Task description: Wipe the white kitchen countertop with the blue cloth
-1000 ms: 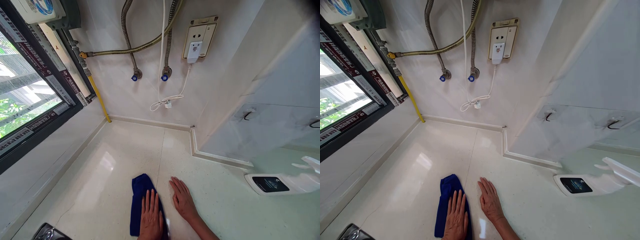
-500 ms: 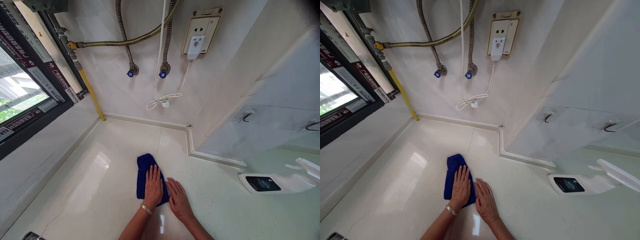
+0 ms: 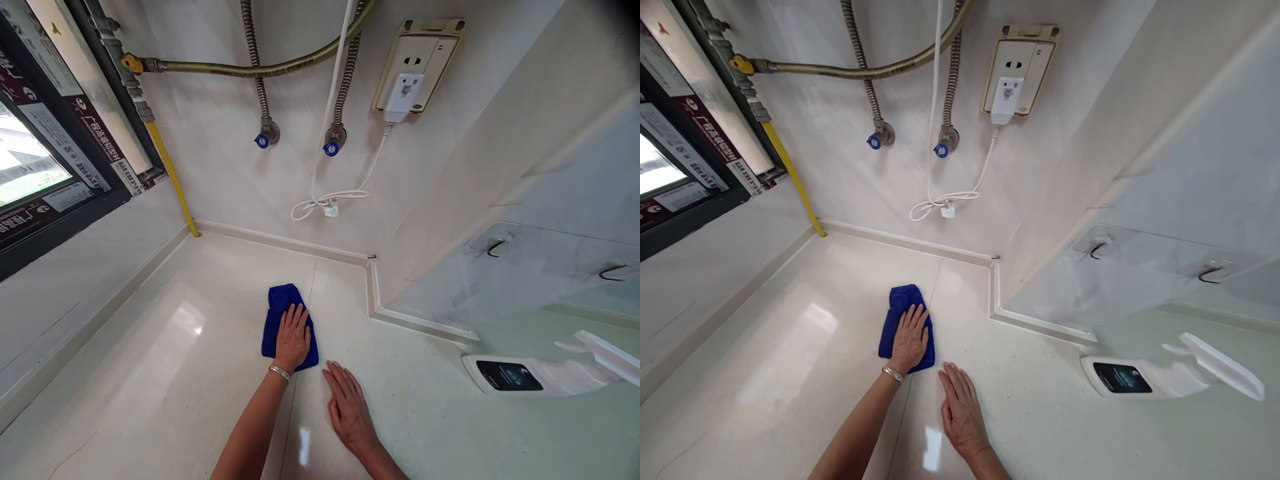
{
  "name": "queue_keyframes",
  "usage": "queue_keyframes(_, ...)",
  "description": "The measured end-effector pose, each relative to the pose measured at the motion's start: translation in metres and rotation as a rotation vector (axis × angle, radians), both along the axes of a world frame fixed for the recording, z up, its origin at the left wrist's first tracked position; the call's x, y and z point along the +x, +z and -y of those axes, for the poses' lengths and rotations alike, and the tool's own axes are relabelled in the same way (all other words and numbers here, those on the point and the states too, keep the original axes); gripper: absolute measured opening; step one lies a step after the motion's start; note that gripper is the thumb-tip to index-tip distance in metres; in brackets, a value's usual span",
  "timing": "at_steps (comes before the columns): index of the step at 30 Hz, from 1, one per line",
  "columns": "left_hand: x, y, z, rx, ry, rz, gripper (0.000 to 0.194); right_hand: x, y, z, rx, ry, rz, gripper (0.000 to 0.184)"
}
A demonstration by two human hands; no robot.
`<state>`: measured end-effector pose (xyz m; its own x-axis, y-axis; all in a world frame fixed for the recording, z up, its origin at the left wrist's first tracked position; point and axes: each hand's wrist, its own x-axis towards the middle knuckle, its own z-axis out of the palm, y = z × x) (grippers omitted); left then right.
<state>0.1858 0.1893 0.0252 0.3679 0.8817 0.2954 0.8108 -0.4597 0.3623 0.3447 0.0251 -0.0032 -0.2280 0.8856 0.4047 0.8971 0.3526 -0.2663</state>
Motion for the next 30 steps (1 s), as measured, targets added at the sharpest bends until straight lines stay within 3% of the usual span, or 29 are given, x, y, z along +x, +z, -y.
queue_keyframes(5, -0.010, 0.003, -0.027, -0.016, 0.033, 0.019, 0.049, 0.001, 0.000, 0.001, -0.005, -0.003, 0.011, 0.074)
queue_keyframes(10, -0.037, 0.009, -0.055, -0.030, 0.086, 0.020, 0.049, 0.000, 0.002, 0.001, -0.001, 0.001, 0.011, 0.073)
queue_keyframes(19, -0.127, 0.018, -0.089, -0.076, 0.262, -0.031, 0.053, -0.001, 0.004, -0.001, 0.013, -0.003, 0.010, 0.073)
queue_keyframes(24, -0.194, 0.024, -0.075, -0.116, 0.443, -0.069, 0.057, -0.002, 0.005, -0.001, -0.006, -0.012, 0.013, 0.072)
queue_keyframes(30, -0.263, 0.031, -0.022, -0.158, 0.698, -0.094, 0.061, 0.000, 0.004, -0.002, 0.012, 0.003, -0.002, 0.071)
